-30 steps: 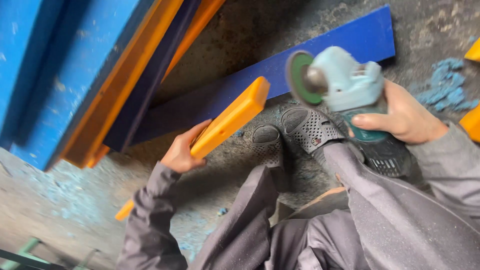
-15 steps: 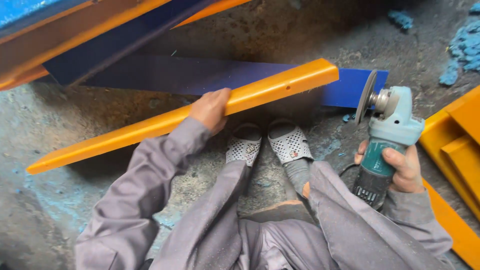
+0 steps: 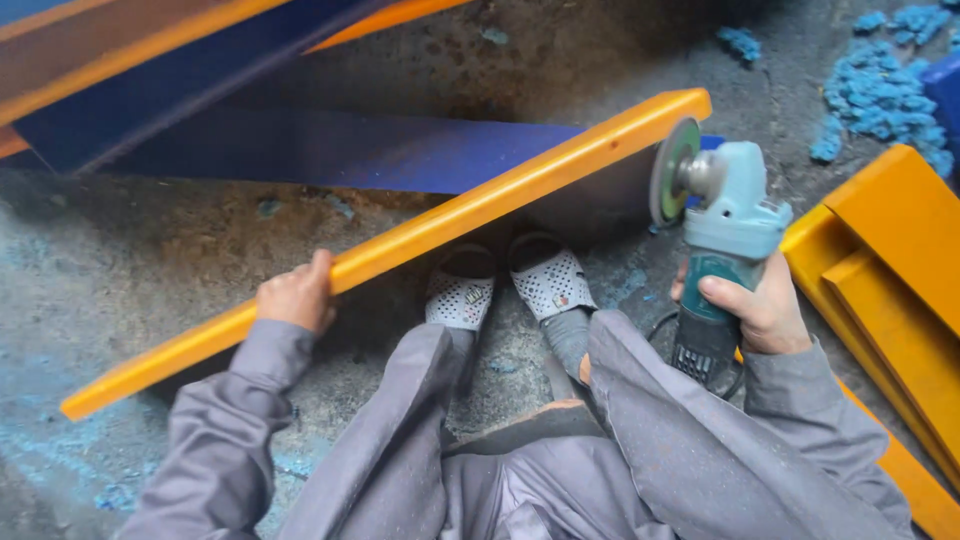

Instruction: The person sits on the floor and uses an angle grinder to smooth the surface of orange and blue metal bars. They hold each bar with one hand and move the grinder along its length, then place the finished bars aside and pick up the next one.

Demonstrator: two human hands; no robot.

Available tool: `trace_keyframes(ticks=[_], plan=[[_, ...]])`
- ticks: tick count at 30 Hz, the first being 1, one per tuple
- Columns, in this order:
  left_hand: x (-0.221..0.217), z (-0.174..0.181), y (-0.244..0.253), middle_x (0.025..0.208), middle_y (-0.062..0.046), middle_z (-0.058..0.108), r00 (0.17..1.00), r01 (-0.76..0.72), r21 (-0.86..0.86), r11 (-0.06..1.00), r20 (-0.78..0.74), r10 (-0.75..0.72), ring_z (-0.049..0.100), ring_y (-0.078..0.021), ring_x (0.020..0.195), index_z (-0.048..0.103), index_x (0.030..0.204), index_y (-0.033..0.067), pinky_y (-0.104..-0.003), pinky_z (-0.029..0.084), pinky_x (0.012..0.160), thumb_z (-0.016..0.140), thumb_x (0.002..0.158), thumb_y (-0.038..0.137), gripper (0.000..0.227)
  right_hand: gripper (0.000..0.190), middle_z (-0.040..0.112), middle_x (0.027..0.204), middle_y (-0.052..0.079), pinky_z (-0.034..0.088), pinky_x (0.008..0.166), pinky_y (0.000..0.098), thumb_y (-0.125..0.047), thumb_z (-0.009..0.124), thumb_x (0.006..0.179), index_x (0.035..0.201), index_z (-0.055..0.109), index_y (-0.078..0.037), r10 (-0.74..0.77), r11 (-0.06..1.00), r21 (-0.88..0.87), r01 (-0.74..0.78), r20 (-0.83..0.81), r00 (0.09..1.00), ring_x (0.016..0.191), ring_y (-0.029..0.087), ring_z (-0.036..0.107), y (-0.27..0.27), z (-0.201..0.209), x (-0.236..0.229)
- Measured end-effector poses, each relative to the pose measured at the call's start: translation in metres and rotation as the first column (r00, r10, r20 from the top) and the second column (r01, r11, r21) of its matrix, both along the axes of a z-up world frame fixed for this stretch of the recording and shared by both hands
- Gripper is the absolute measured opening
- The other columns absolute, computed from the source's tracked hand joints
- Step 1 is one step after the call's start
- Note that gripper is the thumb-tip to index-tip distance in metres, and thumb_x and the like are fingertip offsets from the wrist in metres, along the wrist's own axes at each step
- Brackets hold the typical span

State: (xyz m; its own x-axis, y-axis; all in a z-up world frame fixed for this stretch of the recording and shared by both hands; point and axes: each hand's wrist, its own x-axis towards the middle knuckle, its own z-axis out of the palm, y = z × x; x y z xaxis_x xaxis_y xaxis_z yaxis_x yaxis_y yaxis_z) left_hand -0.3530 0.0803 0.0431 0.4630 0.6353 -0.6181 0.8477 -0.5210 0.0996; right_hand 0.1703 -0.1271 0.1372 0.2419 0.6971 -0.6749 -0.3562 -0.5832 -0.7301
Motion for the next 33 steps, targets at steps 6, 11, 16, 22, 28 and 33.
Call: trace_keyframes(ticks=[6,11,16,22,28,33], plan=[[0.063,-0.009,-0.065,0.094,-0.013,0.071,0.977,-0.164,0.010,0.986,0.137,0.161,0.071,-0.0361,0.089,0.056,0.113,0.0146,-0.050,0.059,0.071,0.080,0.067,0.017,0.051,0.073,0.066,0.118,0.023,0.054,0.091,0.0463,-0.020,0.085,0.077,0.135,0.047,0.004,0.344,0.826,0.006,-0.564,0.788,0.511,0.104,0.040,0.067,0.054,0.055,-0.029],[0.073,-0.002,-0.067,0.096,-0.011,0.072,0.945,-0.256,-0.011,0.967,0.209,0.252,0.070,-0.0363,0.093,0.059,0.113,0.0147,-0.051,0.056,0.075,0.079,0.067,0.015,0.051,0.078,0.071,0.096,0.022,0.056,0.075,0.0480,-0.035,0.089,0.065,0.125,0.049,-0.005,0.585,0.795,-0.361,-0.488,0.671,0.456,0.089,0.041,0.073,0.065,0.071,-0.060],[0.079,0.000,-0.059,0.098,-0.010,0.072,0.935,-0.311,0.002,0.950,0.180,0.306,0.070,-0.0348,0.094,0.062,0.116,0.0161,-0.050,0.056,0.077,0.079,0.066,0.014,0.053,0.074,0.072,0.096,0.023,0.056,0.074,0.0512,-0.043,0.086,0.067,0.123,0.052,-0.010,0.584,0.798,-0.378,-0.470,0.677,0.448,0.089,0.045,0.071,0.072,0.044,-0.079],[0.073,0.000,-0.064,0.100,-0.008,0.073,0.936,-0.269,0.019,0.963,0.239,0.257,0.070,-0.0333,0.096,0.064,0.117,0.0159,-0.048,0.056,0.077,0.079,0.066,0.015,0.053,0.073,0.072,0.097,0.021,0.057,0.071,0.0523,-0.042,0.085,0.067,0.123,0.052,-0.009,0.623,0.742,-0.400,-0.539,0.709,0.331,0.084,0.045,0.071,0.077,0.025,-0.056],[0.067,-0.008,-0.065,0.103,-0.009,0.074,0.930,-0.224,0.073,0.972,0.313,0.191,0.072,-0.0318,0.094,0.067,0.119,0.0151,-0.045,0.058,0.078,0.077,0.068,0.013,0.052,0.077,0.070,0.095,0.026,0.056,0.072,0.0520,-0.044,0.089,0.068,0.121,0.051,-0.004,0.582,0.782,-0.478,-0.401,0.790,0.192,0.083,0.045,0.071,0.066,0.016,0.062],[0.070,-0.008,-0.063,0.102,-0.008,0.075,0.946,-0.207,0.092,0.974,0.271,0.175,0.073,-0.0301,0.089,0.069,0.119,0.0151,-0.044,0.059,0.075,0.079,0.068,0.016,0.052,0.067,0.071,0.101,0.026,0.060,0.083,0.0483,-0.040,0.090,0.088,0.115,0.045,0.001,0.457,0.870,-0.426,-0.250,0.886,0.079,0.094,0.041,0.073,0.046,0.014,0.139]])
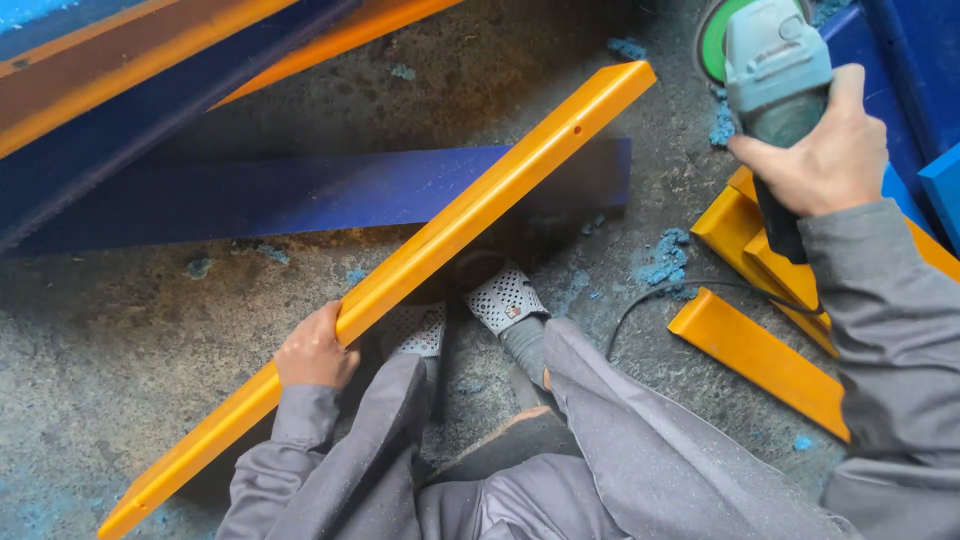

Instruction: The person sits on the floor and uses an angle grinder to smooth the surface of orange and blue metal bars. They hold each bar with one hand and move the grinder along its length, then place the finished bars aside and pick up the next one.

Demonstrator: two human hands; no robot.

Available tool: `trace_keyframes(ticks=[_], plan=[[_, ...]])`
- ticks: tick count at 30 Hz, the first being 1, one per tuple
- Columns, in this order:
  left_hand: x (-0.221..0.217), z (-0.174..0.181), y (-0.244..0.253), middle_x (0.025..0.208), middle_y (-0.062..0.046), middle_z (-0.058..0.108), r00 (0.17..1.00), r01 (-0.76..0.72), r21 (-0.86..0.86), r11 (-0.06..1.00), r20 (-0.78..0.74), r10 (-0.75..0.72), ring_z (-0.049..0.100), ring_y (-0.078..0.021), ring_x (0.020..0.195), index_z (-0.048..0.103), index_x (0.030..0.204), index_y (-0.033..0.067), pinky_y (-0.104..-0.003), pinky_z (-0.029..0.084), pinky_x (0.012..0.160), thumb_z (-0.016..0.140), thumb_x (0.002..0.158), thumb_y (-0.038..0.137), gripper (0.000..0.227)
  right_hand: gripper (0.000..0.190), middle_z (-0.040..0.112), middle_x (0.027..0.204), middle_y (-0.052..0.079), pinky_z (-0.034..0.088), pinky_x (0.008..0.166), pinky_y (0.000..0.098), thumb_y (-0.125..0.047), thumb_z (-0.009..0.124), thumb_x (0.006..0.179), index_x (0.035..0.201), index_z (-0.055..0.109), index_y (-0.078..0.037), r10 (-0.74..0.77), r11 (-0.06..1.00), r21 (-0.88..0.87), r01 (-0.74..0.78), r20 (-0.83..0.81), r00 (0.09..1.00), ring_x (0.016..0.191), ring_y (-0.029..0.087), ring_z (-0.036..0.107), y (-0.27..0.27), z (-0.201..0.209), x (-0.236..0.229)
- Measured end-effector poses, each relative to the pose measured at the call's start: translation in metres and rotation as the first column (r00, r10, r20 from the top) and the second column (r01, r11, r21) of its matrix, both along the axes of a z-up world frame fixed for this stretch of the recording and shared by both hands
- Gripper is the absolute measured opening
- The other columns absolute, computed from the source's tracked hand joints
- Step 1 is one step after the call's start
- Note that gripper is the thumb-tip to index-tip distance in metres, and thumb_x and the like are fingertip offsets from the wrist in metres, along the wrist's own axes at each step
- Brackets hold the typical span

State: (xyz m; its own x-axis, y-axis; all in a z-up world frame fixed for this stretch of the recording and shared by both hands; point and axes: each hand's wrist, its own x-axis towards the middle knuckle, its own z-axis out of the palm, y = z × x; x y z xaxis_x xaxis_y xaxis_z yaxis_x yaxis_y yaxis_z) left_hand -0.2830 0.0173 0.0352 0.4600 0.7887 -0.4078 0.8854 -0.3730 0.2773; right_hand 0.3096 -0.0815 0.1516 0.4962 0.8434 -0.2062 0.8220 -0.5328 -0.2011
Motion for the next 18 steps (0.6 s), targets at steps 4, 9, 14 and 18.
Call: trace_keyframes(ticks=[4,9,14,18], plan=[[0.003,-0.001,-0.006,0.100,-0.008,0.075,0.999,-0.038,0.009,0.999,-0.014,0.038,0.073,-0.0302,0.092,0.069,0.118,0.0165,-0.044,0.059,0.076,0.079,0.069,0.017,0.050,0.072,0.069,0.096,0.027,0.058,0.080,0.0503,-0.041,0.091,0.084,0.117,0.044,0.002,0.074,0.996,-0.050,-0.075,-0.024,0.997,0.090,0.044,0.071,0.015,0.026,-0.051],[0.006,0.010,-0.001,0.102,-0.009,0.075,0.998,-0.055,-0.034,0.998,-0.024,0.054,0.072,-0.0320,0.094,0.068,0.118,0.0158,-0.046,0.057,0.077,0.081,0.064,0.017,0.056,0.078,0.069,0.098,0.021,0.058,0.063,0.0506,-0.045,0.087,0.063,0.117,0.048,-0.005,0.365,0.861,-0.241,-0.448,-0.322,0.874,0.079,0.041,0.072,0.055,0.047,-0.154],[0.008,0.002,0.000,0.101,-0.009,0.075,0.999,-0.044,-0.006,0.999,0.014,0.044,0.072,-0.0315,0.095,0.069,0.118,0.0161,-0.046,0.057,0.078,0.081,0.067,0.017,0.053,0.070,0.067,0.099,0.018,0.058,0.066,0.0508,-0.042,0.083,0.070,0.116,0.047,-0.006,0.460,0.782,-0.190,-0.593,-0.467,0.755,0.088,0.039,0.072,0.058,0.023,-0.187],[-0.001,0.007,-0.004,0.103,-0.009,0.075,0.998,-0.040,0.017,0.999,0.050,0.039,0.072,-0.0310,0.095,0.070,0.119,0.0149,-0.044,0.058,0.080,0.079,0.068,0.014,0.052,0.075,0.069,0.105,0.021,0.057,0.067,0.0539,-0.048,0.085,0.066,0.117,0.047,-0.007,0.340,0.837,-0.295,-0.461,-0.380,0.860,0.087,0.043,0.071,0.053,0.017,-0.169]])
